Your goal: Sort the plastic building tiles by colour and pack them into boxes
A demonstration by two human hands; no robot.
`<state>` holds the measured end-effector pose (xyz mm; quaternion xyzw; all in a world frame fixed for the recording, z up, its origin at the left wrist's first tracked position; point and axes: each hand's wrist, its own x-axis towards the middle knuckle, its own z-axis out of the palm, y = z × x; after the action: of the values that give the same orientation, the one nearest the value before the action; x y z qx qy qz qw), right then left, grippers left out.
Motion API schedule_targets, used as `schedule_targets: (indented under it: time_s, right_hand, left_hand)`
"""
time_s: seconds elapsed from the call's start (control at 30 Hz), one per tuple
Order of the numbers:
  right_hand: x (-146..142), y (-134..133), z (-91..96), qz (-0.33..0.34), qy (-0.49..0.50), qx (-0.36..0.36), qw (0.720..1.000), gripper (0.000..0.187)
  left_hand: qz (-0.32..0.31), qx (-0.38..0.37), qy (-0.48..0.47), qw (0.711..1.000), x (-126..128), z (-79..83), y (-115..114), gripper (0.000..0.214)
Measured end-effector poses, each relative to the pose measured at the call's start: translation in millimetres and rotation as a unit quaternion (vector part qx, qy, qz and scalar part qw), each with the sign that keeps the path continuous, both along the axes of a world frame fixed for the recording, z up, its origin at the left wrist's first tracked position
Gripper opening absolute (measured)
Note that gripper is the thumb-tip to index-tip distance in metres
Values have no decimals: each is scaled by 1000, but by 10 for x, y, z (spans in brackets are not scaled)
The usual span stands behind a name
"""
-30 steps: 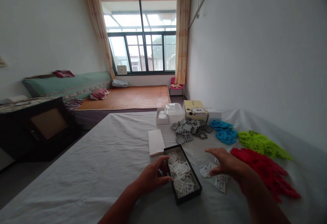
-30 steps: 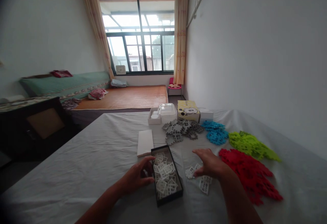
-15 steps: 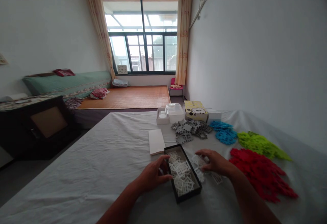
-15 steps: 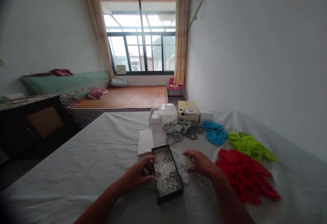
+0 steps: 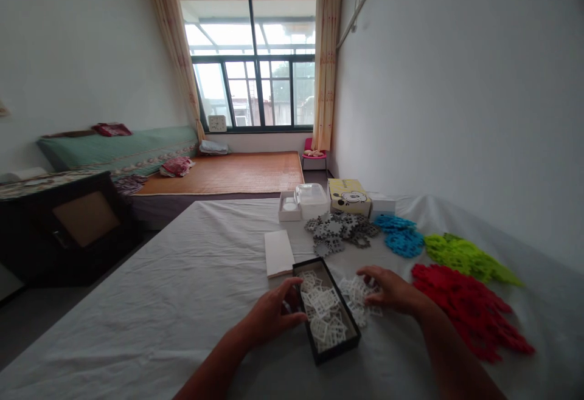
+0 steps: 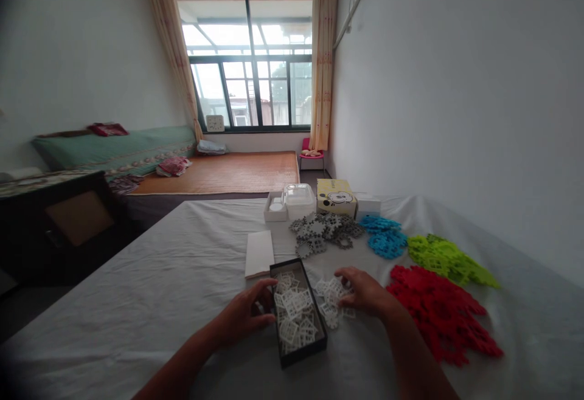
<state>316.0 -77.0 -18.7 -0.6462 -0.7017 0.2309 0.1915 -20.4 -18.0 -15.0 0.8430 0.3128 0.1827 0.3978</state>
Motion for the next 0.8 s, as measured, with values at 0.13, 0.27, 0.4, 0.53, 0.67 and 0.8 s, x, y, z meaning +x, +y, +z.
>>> schedule_targets:
  time_s: [0.13,0.27,0.4,0.53,0.67,0.8]
  right_hand:
    - [-160,3,31,18,-38,7,999,86]
    - [-353,21,33,30,-108,4,994,82]
    - [-458,66,47,46,-97,22,994,51]
    - [-445,70,46,48,-65,25,996,43]
    - [-436,45,23,45,-27,35,998,39]
    - [-476,55,-7,27,-20,44,998,37]
  left_hand:
    - [2,6,4,1000,-1,10,-5,58]
    - [0,11,10,1000,7,23,-10,58]
    - [-2,18,7,1000,3,8,-7,59]
    - [1,18,5,1000,1,-16,1,58]
    - [2,18,5,1000,2,-16,-4,58]
    - [3,20,5,1000,-3,-1,-17,58]
